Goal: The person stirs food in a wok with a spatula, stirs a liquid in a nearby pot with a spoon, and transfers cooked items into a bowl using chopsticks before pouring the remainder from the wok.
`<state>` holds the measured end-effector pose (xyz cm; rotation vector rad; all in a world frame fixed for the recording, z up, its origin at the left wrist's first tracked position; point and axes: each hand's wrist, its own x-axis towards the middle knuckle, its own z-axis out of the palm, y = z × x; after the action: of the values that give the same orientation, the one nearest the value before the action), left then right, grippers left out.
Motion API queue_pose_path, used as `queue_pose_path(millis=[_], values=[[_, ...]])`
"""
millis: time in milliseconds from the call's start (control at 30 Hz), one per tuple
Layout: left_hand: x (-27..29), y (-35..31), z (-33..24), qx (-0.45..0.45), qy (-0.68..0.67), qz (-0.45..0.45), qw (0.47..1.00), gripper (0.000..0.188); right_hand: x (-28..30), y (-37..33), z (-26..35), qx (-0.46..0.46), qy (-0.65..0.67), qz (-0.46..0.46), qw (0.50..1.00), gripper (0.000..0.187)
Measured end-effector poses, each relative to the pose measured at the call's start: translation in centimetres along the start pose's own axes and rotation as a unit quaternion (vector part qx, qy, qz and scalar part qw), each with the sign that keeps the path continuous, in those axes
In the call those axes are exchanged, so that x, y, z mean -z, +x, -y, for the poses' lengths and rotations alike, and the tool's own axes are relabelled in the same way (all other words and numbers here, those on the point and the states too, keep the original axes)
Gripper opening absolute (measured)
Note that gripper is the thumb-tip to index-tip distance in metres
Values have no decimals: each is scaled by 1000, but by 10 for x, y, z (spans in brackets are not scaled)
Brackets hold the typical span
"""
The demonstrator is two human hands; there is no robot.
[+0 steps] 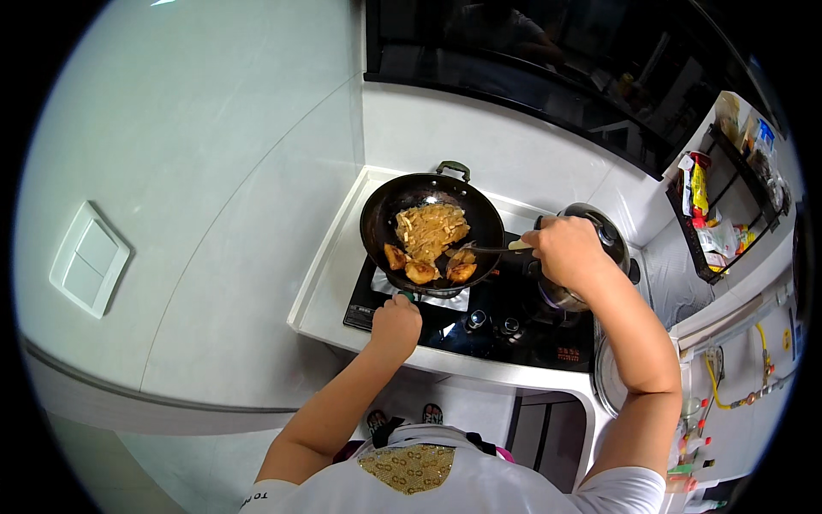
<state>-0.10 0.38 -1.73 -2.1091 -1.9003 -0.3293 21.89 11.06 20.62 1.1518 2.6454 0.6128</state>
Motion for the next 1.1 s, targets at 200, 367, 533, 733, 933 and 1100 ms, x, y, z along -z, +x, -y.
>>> queue_pose_path(millis=[200,367,533,733,933,1100], values=[[-1,0,0,1,4,-3,1000,19,4,3,15,38,35,-30,998,25],[2,2,0,-9,7,-1,1000,17,-24,15,29,47,15,-50,998,34],[-3,1,0,4,19,-14,1000,17,-38,12,23,19,44,-89,995,23],[-3,1,-1,-1,18,-4,1000,17,-45,8,36,-68,252,-85,961,24],[1,2,-1,-1,13,16,1000,18,-63,11,60,-135,408,-60,901,25],[0,0,-1,2,7,7,1000,19,-63,8,52,-130,457,-43,879,26]])
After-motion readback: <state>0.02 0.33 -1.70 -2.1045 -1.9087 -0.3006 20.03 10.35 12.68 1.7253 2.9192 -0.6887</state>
